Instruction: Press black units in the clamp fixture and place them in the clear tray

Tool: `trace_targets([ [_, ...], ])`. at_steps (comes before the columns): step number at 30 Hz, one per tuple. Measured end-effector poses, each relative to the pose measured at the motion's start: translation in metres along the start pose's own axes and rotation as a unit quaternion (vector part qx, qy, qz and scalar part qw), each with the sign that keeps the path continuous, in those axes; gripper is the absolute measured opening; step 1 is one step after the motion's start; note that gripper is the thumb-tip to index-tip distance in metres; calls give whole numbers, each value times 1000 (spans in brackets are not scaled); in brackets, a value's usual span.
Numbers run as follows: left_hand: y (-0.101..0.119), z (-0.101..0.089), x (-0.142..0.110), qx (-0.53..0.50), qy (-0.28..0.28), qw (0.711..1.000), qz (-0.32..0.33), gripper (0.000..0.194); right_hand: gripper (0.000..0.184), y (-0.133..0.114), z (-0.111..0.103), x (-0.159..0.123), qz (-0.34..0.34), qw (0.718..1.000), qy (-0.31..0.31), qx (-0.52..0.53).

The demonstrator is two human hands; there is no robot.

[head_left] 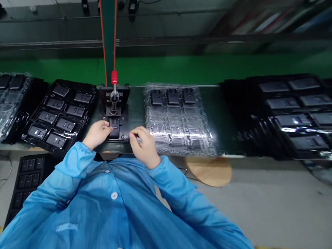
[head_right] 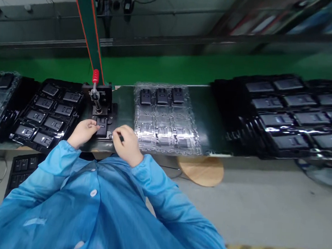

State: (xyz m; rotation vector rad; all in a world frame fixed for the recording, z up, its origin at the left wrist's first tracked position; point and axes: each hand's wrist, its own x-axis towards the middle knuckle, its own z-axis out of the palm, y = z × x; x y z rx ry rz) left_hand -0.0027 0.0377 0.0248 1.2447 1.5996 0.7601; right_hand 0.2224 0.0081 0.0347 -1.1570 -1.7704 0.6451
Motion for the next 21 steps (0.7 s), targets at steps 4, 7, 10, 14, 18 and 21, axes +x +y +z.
trace_targets([
  [4,3,2,-27,-78,-12,997,5,31,13,1,6,-21,110,993,-37,36],
  [7,6,4,-48,-127,-30,991,6,36,23,1,11,-25,204,969,-60,123],
  [10,12,7,-64,-161,-47,986,-1,42,31,-2,13,-22,238,943,-85,215],
  [14,23,13,-75,-165,-66,984,-3,48,29,-11,8,-19,255,929,-102,247],
  [18,29,23,-81,-149,-85,985,8,45,29,-16,-10,-26,271,927,-94,243],
  [21,26,29,-88,-123,-108,986,12,44,28,-10,-40,-35,273,938,-70,205],
])
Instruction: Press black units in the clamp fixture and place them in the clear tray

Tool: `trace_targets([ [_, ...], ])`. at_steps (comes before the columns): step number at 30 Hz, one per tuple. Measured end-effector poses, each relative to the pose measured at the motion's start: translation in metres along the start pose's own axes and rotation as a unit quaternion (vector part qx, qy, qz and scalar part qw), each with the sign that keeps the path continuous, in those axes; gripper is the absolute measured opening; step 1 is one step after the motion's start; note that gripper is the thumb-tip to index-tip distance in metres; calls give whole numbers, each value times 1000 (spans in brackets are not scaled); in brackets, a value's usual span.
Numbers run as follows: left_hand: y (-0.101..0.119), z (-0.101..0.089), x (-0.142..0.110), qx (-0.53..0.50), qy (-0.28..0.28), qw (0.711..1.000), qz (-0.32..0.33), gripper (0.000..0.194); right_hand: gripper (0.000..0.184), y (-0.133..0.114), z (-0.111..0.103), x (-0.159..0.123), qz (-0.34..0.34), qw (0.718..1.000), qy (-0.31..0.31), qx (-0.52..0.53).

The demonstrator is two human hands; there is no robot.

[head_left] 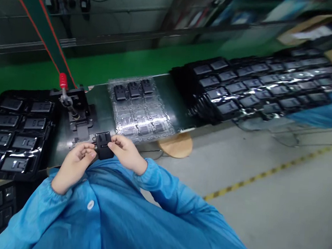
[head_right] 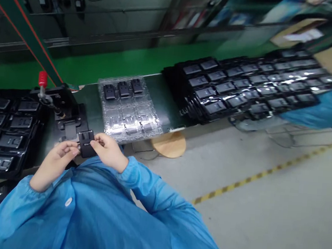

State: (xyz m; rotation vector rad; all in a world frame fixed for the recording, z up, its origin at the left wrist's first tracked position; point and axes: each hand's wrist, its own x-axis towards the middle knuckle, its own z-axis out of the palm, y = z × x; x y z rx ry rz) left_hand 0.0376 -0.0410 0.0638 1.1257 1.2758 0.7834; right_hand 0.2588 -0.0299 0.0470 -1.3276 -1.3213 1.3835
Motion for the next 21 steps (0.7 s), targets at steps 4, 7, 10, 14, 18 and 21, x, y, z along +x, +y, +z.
trace_targets([
  [4,-10,-5,-16,79,-46,995,-28,46,29,0,-72,-11,-14,990,106,-89],
  [7,-21,-18,-29,122,-56,989,-63,50,30,3,-138,-12,-14,967,194,-165],
  [10,-32,-33,-38,143,-24,985,-89,56,30,10,-195,-10,14,938,252,-238],
  [14,-41,-44,-47,162,8,979,-124,67,29,20,-237,-4,71,916,248,-308],
  [18,-44,-48,-53,176,7,975,-137,73,24,27,-248,13,123,912,219,-325],
  [21,-47,-51,-55,181,13,974,-132,76,22,31,-250,29,141,910,199,-334],
])
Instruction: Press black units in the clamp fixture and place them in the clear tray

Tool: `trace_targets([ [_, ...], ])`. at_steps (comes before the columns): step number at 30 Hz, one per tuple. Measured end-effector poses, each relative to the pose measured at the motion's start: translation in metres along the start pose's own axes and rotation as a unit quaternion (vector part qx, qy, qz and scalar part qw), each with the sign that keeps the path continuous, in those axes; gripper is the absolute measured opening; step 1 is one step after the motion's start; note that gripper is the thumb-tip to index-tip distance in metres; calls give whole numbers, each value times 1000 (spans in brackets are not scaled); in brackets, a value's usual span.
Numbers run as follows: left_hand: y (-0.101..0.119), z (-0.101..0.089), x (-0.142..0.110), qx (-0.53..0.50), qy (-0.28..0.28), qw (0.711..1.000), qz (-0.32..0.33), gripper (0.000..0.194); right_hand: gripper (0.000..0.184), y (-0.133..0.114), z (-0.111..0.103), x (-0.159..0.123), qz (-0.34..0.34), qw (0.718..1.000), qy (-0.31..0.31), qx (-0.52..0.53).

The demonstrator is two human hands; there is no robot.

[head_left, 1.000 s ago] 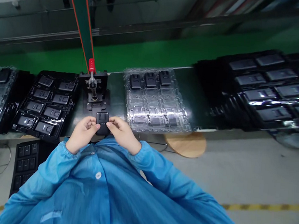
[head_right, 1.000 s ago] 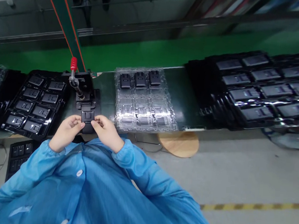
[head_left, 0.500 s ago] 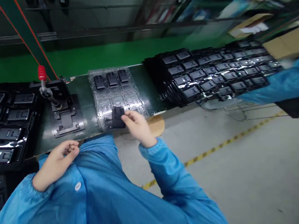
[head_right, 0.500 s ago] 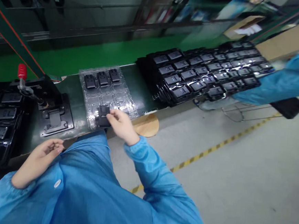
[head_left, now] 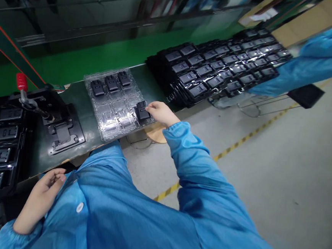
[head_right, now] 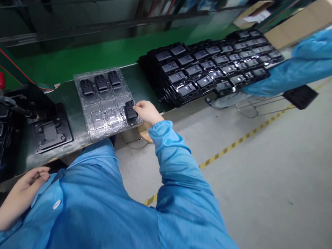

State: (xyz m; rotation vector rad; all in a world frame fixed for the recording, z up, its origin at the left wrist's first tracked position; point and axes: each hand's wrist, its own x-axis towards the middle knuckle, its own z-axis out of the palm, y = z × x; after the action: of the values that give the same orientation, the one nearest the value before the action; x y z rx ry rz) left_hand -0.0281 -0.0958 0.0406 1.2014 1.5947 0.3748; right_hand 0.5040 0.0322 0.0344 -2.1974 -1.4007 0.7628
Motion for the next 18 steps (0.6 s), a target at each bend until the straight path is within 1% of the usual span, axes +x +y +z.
trace_targets([
  [5,-8,-6,0,0,31,999,8,75,27,-5,8,20,-16,1000,-12,1],
  [9,-13,-10,1,8,39,999,12,75,24,-11,12,36,-18,999,-20,-20],
  [14,-20,-10,1,32,41,999,11,77,25,-21,11,46,-38,995,-17,-89],
  [18,-35,-18,-3,47,31,998,7,77,21,-28,12,46,-49,987,-6,-154],
])
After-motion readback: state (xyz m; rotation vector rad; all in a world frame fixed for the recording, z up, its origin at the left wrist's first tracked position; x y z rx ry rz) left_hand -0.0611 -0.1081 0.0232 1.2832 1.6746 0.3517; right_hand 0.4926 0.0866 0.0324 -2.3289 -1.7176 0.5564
